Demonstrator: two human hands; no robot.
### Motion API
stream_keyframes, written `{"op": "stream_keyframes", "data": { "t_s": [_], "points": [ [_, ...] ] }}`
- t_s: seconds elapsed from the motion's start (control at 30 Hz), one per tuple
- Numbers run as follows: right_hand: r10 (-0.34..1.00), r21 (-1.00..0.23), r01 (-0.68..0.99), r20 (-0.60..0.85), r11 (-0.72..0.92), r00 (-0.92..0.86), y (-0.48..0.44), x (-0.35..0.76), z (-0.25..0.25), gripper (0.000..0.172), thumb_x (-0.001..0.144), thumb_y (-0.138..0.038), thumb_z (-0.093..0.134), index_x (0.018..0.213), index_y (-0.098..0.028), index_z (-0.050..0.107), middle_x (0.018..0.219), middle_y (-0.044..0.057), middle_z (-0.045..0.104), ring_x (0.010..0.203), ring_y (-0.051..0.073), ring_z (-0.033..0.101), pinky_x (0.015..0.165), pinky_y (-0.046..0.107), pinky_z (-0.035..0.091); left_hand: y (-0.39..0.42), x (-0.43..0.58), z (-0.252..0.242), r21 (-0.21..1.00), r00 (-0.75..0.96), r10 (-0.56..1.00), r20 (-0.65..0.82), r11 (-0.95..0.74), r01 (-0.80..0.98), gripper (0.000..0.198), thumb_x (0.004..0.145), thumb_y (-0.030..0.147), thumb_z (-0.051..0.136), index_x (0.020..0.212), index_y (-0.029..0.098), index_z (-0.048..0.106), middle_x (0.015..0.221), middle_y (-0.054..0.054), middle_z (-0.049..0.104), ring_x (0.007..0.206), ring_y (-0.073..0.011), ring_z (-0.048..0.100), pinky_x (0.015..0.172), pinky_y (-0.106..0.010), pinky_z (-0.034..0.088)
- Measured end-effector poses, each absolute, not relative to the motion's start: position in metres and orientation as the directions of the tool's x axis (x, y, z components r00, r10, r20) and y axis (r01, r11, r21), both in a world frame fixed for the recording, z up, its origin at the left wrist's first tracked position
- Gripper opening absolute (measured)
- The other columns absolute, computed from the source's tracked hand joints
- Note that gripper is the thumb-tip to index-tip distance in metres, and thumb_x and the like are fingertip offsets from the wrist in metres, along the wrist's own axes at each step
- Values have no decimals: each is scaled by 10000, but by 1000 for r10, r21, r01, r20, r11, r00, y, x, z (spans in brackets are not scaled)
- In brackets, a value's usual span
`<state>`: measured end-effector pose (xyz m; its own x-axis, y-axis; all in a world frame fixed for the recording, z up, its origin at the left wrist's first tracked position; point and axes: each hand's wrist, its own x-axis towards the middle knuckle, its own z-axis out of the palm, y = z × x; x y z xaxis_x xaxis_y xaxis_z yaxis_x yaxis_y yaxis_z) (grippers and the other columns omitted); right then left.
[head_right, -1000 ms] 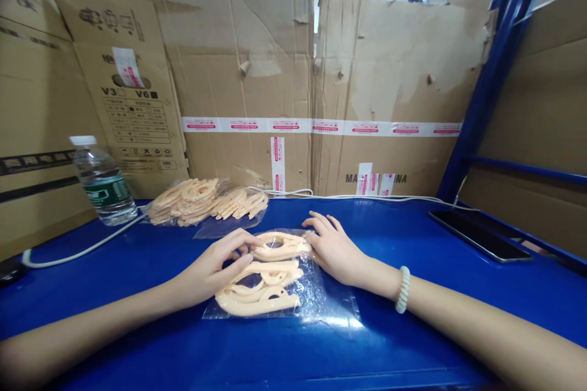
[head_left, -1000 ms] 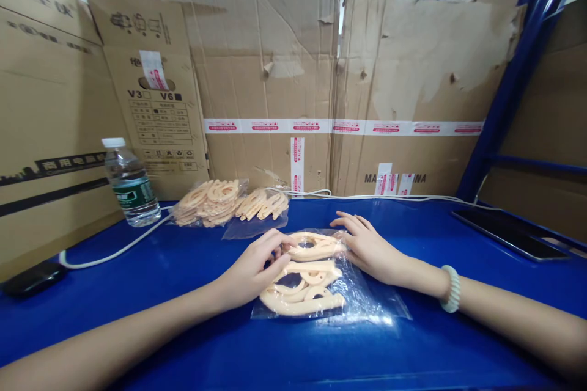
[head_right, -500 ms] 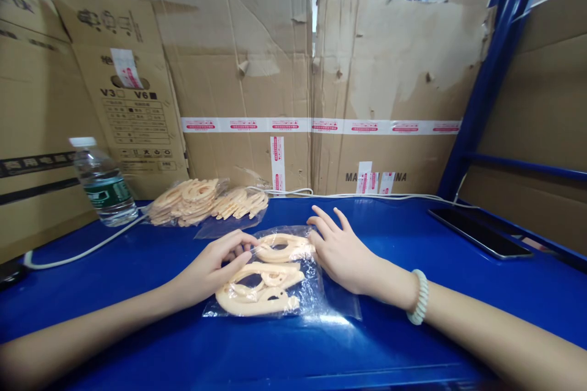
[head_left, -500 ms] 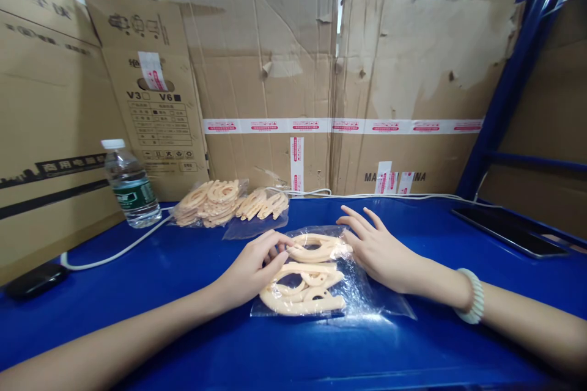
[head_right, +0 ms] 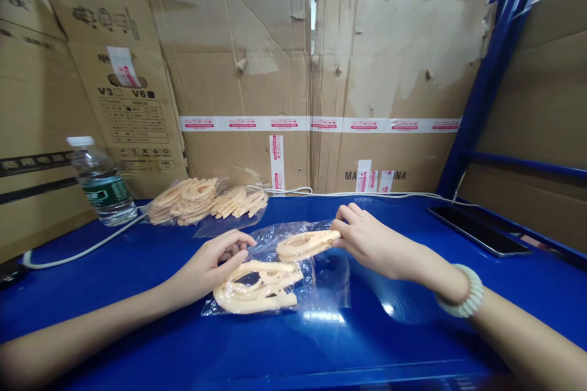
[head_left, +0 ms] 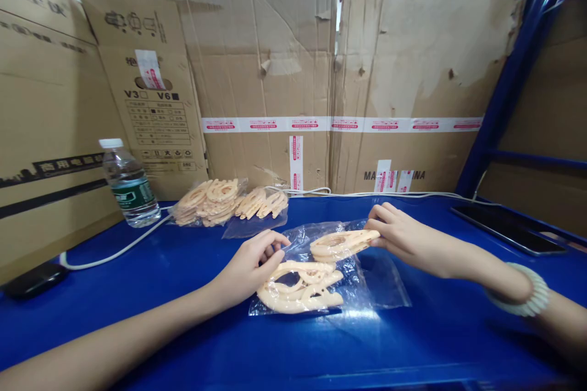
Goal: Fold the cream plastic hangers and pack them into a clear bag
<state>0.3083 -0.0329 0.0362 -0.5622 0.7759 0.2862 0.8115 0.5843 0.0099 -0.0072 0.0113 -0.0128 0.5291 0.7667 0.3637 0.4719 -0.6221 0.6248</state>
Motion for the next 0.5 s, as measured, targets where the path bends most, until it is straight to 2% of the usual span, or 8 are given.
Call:
{"op": "stream_keyframes", "data": {
  "t_s": [0.17,0.27,0.37,0.5],
  "points": [
    [814,-218,785,139,580,-563,-28,320,42,357,979,-445,325,893,-186,555,872,75,565,779,211,521,720,352,439,11,-7,-12,620,529,766,365,-624,475,223,891,323,446,986,185,592,745,6,533,622,-129,499,551,-233,412],
    [838,-373,766,64,524,-542,-23,322,41,354,958,-482,383,874,-179,544,781,35,588,657,162,515,600,284,406,11,-7,-12,616,531,762,369,-629,474,220,888,325,448,975,185,594,752,1,547,631,-132,510,553,-234,420],
    [854,-538,725,-19,430,-520,-16,323,35,390,912,-530,462,913,-153,562,647,-6,549,563,122,470,527,245,362,12,-7,-13,617,535,761,368,-630,471,217,889,325,450,971,184,594,755,-1,551,640,-134,517,561,-235,426],
    [852,-760,612,-157,219,-500,-8,323,28,476,819,-547,606,1011,-111,592,602,-23,543,510,82,454,493,204,356,13,-8,-14,628,544,761,353,-624,465,222,895,323,450,995,182,590,763,-1,540,637,-132,509,560,-232,422]
  ]
}}
